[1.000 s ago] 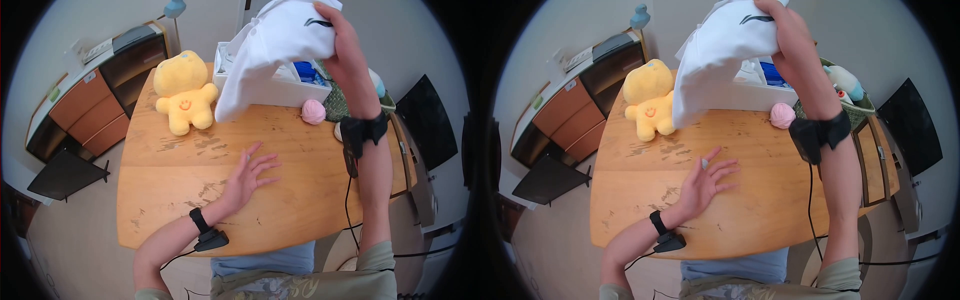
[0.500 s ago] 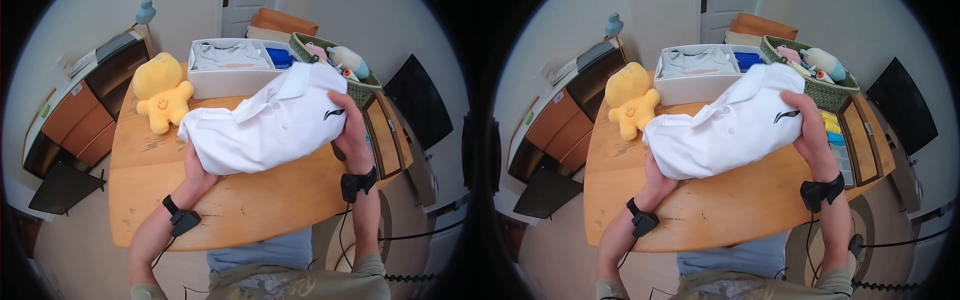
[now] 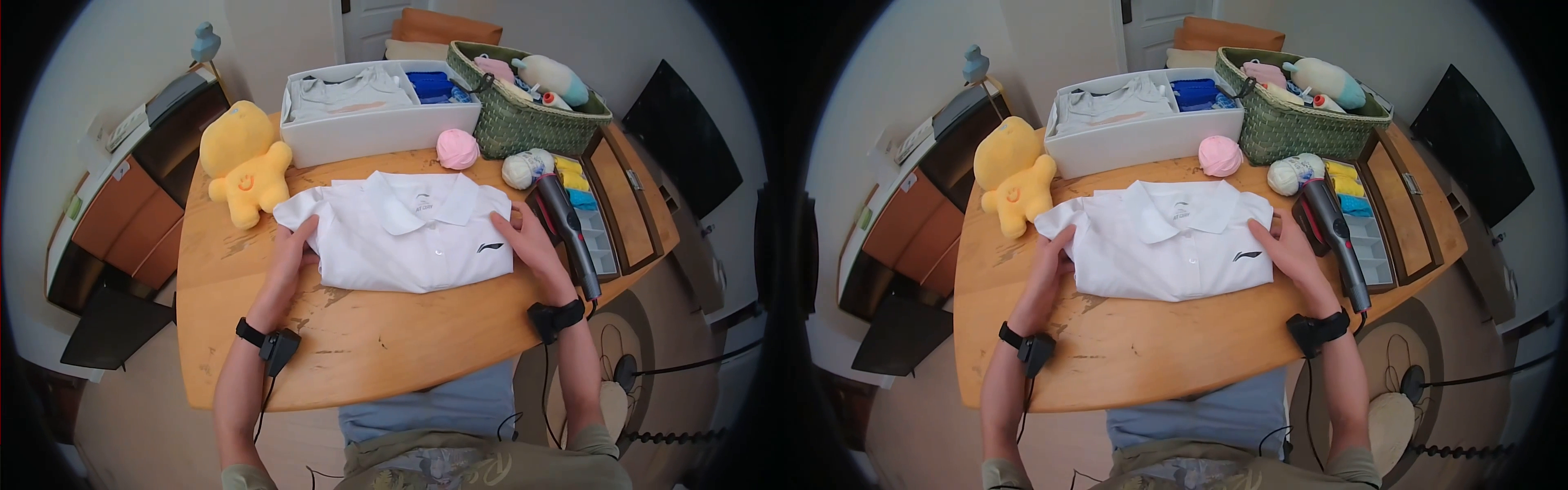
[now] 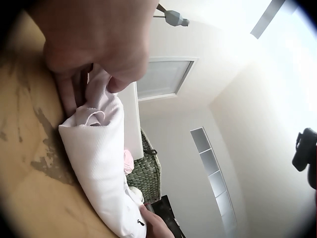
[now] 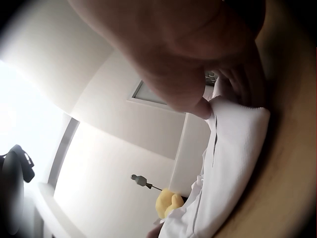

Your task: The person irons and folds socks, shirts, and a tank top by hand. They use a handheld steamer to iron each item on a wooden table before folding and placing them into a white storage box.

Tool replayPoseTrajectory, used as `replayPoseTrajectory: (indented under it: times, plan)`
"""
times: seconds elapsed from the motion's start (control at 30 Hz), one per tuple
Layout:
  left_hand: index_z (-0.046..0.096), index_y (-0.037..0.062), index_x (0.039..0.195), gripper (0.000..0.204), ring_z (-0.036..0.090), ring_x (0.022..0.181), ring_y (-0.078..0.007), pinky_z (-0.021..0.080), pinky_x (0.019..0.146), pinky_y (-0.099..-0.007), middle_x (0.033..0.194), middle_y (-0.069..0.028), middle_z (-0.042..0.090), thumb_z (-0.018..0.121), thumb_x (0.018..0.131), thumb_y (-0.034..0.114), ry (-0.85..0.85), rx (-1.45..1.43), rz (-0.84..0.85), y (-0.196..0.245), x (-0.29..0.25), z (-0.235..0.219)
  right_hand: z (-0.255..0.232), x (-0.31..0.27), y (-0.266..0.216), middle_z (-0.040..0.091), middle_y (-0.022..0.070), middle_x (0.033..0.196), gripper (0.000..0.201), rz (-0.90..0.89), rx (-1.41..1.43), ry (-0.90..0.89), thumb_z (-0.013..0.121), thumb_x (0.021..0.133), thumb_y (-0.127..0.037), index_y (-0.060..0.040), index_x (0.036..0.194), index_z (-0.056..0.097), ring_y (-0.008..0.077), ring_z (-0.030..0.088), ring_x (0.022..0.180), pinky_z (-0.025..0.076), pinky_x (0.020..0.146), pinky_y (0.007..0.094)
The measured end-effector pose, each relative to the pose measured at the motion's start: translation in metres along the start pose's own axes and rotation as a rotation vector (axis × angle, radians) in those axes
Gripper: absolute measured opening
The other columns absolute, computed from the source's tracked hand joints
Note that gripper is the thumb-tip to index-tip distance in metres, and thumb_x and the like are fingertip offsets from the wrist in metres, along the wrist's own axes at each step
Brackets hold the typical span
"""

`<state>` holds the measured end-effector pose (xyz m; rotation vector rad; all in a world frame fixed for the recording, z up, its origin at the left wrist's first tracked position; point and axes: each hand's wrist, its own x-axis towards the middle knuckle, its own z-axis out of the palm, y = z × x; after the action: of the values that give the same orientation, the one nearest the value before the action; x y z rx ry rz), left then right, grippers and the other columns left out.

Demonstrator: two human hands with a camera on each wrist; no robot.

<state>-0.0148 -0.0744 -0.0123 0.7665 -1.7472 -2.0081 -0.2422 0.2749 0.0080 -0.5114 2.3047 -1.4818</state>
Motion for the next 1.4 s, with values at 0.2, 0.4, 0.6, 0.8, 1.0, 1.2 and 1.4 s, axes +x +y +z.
replayPoseTrajectory:
  times: [0.2, 0.4, 0.6, 0.8, 1.0, 1.2, 1.4]
  plan:
    - [0.060, 0.0010, 0.133, 0.049, 0.070, 0.098, -0.0130, 0.058, 0.076, -0.0277, 0.116, -0.0069, 0.071, 0.065, 0.103, 0.039, -0.029, 0.048, -0.020, 0.017, -0.011, 0.009, 0.003, 0.018, 0.014, 0.071, 0.0168, 0.124, 0.060, -0.145, -0.139, -0.037, 0.075, 0.096, -0.035, 0.0044, 0.138, 0.058, 0.0216, 0.070, 0.110, 0.055, 0.096, 0.0351]
    - [0.062, -0.0033, 0.129, 0.040, 0.068, 0.096, -0.0144, 0.054, 0.082, -0.0299, 0.111, -0.0068, 0.072, 0.065, 0.098, 0.023, -0.051, 0.185, 0.058, -0.003, -0.005, 0.008, 0.013, 0.015, 0.010, 0.070, 0.0180, 0.126, 0.055, -0.234, -0.176, -0.058, 0.073, 0.096, -0.027, 0.0050, 0.138, 0.057, 0.0227, 0.068, 0.116, 0.052, 0.101, 0.0351]
    - [0.061, -0.0019, 0.135, 0.045, 0.066, 0.108, -0.0165, 0.052, 0.094, -0.0300, 0.121, -0.0075, 0.070, 0.060, 0.092, 0.010, -0.019, 0.239, -0.128, 0.012, -0.012, -0.013, 0.025, -0.001, 0.000, 0.070, 0.0116, 0.122, 0.048, -0.240, 0.054, -0.249, 0.071, 0.099, -0.019, 0.0046, 0.138, 0.057, 0.0150, 0.066, 0.111, 0.053, 0.096, 0.0317]
    - [0.062, -0.0030, 0.132, 0.043, 0.066, 0.104, -0.0179, 0.052, 0.093, -0.0320, 0.117, -0.0085, 0.072, 0.058, 0.090, 0.008, 0.061, 0.439, -0.048, 0.042, -0.065, -0.095, 0.073, -0.063, -0.057, 0.073, 0.0094, 0.112, 0.047, -0.029, 0.036, -0.670, 0.071, 0.102, -0.023, 0.0045, 0.137, 0.056, 0.0127, 0.071, 0.096, 0.058, 0.080, 0.0287]
    - [0.064, -0.0025, 0.131, 0.044, 0.068, 0.105, -0.0179, 0.052, 0.093, -0.0321, 0.117, -0.0102, 0.073, 0.058, 0.088, 0.008, 0.131, 0.777, -0.165, 0.054, -0.074, -0.197, 0.153, -0.099, -0.067, 0.074, 0.0127, 0.099, 0.035, -0.021, 0.123, -0.965, 0.067, 0.103, -0.023, 0.0034, 0.125, 0.059, 0.0173, 0.076, 0.075, 0.060, 0.060, 0.0300]
    - [0.062, -0.0077, 0.125, 0.045, 0.073, 0.088, -0.0307, 0.055, 0.083, -0.0389, 0.096, -0.0203, 0.074, 0.057, 0.087, 0.017, 0.410, 0.970, -0.042, 0.036, -0.069, -0.237, 0.218, -0.071, -0.093, 0.071, 0.0107, 0.085, 0.028, -0.187, 0.003, -0.807, 0.064, 0.102, -0.019, 0.0051, 0.117, 0.061, 0.0167, 0.073, 0.063, 0.057, 0.051, 0.0305]
    - [0.058, -0.0103, 0.132, 0.052, 0.069, 0.103, -0.0397, 0.054, 0.092, -0.0422, 0.124, -0.0270, 0.066, 0.058, 0.087, 0.016, 0.613, 1.091, 0.091, 0.024, -0.081, -0.243, 0.245, -0.025, -0.114, 0.070, 0.0092, 0.077, 0.028, -0.244, -0.117, -0.613, 0.065, 0.097, -0.018, 0.0055, 0.112, 0.064, 0.0152, 0.073, 0.061, 0.056, 0.049, 0.0294]
